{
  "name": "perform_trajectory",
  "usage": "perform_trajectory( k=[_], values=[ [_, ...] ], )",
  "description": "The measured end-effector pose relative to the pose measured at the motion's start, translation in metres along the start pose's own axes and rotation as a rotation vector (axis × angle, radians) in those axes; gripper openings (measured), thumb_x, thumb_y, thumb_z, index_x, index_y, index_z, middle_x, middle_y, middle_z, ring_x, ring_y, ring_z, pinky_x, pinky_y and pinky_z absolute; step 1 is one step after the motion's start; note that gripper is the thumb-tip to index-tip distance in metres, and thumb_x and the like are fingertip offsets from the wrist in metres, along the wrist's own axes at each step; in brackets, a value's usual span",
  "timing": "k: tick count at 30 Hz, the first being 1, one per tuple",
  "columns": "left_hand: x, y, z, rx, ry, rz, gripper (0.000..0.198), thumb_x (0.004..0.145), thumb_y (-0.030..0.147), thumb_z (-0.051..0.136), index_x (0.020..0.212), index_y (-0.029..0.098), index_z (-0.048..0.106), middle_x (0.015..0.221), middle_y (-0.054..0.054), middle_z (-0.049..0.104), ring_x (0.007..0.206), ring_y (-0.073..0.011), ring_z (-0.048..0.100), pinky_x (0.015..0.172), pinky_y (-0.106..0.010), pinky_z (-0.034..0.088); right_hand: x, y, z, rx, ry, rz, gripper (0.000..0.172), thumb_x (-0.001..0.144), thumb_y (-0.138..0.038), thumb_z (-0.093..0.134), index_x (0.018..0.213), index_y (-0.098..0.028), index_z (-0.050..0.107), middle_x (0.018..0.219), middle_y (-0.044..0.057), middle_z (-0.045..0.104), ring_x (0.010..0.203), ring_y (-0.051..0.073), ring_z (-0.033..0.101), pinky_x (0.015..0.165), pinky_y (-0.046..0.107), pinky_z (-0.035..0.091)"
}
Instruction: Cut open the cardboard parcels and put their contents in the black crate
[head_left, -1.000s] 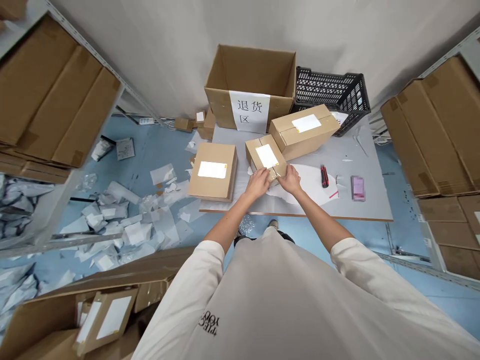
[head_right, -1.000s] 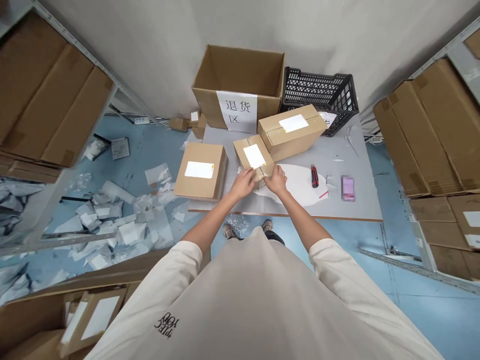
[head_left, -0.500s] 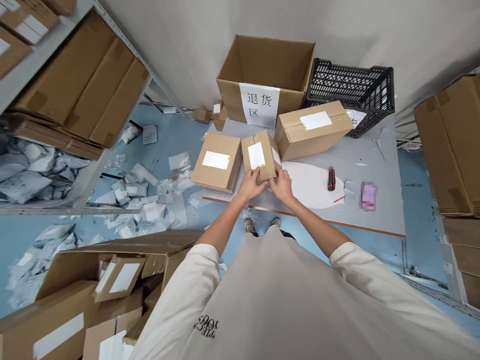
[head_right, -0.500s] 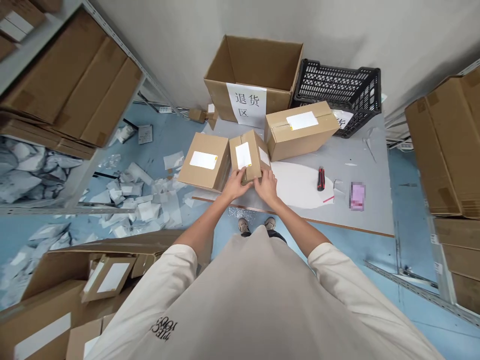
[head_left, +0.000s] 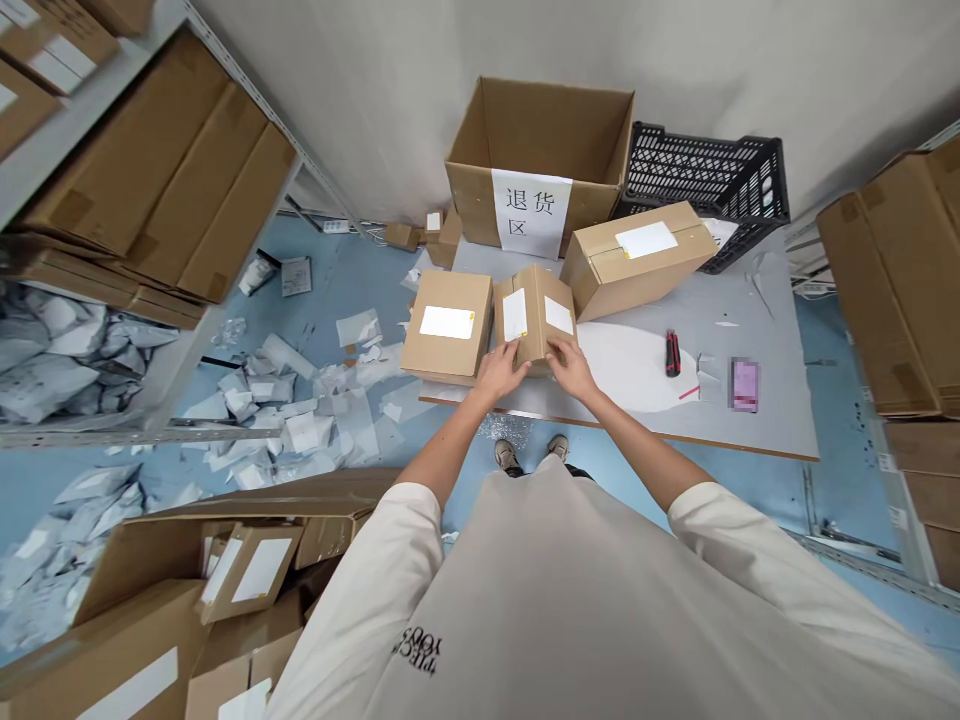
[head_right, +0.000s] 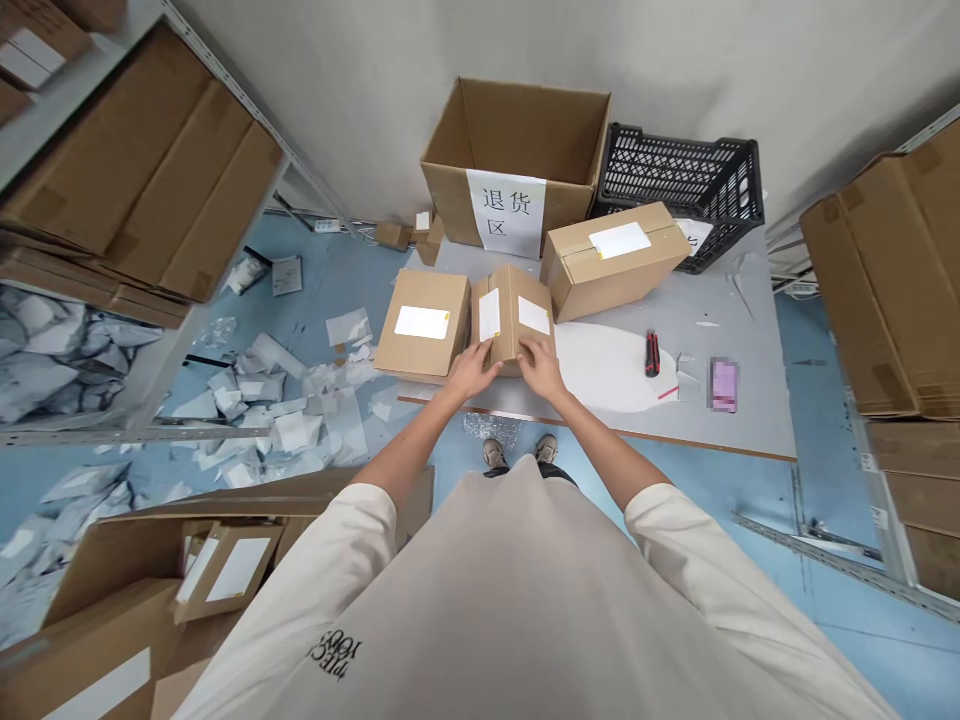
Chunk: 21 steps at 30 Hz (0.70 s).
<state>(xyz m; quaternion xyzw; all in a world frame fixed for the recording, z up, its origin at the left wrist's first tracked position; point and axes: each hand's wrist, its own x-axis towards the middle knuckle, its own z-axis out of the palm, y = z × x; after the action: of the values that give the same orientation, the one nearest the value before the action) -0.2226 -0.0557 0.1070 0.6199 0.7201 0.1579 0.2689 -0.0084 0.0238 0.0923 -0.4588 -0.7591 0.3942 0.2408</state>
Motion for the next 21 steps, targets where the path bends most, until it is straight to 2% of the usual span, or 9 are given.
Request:
perform_trajectory(
  k=[3,5,7,10,16,21],
  values=[
    [-0.006,-0.014,-0.01,0.051,0.034,0.059,0.063,0.11,0.047,0.054,0.168,0.025,0.056,0.172,-0.017,0.059,0.165,-0.0392,0.048,0.136,-0.061,0.038,-0.001,0.003,0.001,-0.05,-0.022,-0.018,0.063,0.108,-0.069,0.053,0.152,-0.026,0.07,0.146,0.017,0.069,0.143,0.039,0.062,0.125,0.063,0.05],
    [-0.01,-0.029,-0.018,0.064,0.111,-0.003,0.061,0.109,0.046,0.052,0.167,0.024,0.058,0.176,-0.018,0.054,0.171,-0.0399,0.04,0.138,-0.065,0.032,-0.003,-0.002,0.006,-0.118,-0.045,-0.014,0.061,0.11,-0.065,0.052,0.156,-0.028,0.067,0.15,0.017,0.067,0.145,0.04,0.06,0.125,0.064,0.05],
    [-0.012,-0.045,-0.025,0.052,0.161,-0.085,0.065,0.109,0.046,0.05,0.169,0.022,0.055,0.178,-0.02,0.051,0.174,-0.042,0.035,0.139,-0.069,0.027,-0.004,-0.011,0.015,-0.199,-0.066,0.001,0.059,0.111,-0.059,0.051,0.159,-0.028,0.066,0.152,0.018,0.064,0.146,0.041,0.058,0.125,0.065,0.048],
    [-0.013,-0.062,-0.032,0.016,0.124,-0.083,0.07,0.11,0.049,0.047,0.173,0.02,0.05,0.177,-0.022,0.052,0.174,-0.0434,0.035,0.139,-0.072,0.028,-0.002,-0.029,0.033,-0.294,-0.096,-0.004,0.058,0.112,-0.053,0.051,0.162,-0.027,0.065,0.152,0.019,0.063,0.145,0.043,0.055,0.125,0.065,0.046],
    [-0.013,-0.073,-0.036,0.015,0.102,-0.042,0.069,0.114,0.054,0.039,0.174,0.022,0.049,0.178,-0.021,0.052,0.175,-0.0419,0.034,0.139,-0.072,0.027,0.005,-0.049,0.064,-0.379,-0.1,-0.027,0.06,0.112,-0.051,0.051,0.167,-0.028,0.061,0.151,0.02,0.06,0.139,0.044,0.052,0.121,0.065,0.044],
    [-0.012,-0.078,-0.038,0.044,0.071,-0.014,0.07,0.115,0.054,0.037,0.175,0.021,0.048,0.181,-0.021,0.048,0.176,-0.0424,0.03,0.14,-0.072,0.022,0.011,-0.06,0.079,-0.453,-0.187,-0.063,0.06,0.11,-0.038,0.051,0.169,-0.026,0.059,0.161,0.021,0.058,0.143,0.044,0.049,0.124,0.066,0.039]
  ],
)
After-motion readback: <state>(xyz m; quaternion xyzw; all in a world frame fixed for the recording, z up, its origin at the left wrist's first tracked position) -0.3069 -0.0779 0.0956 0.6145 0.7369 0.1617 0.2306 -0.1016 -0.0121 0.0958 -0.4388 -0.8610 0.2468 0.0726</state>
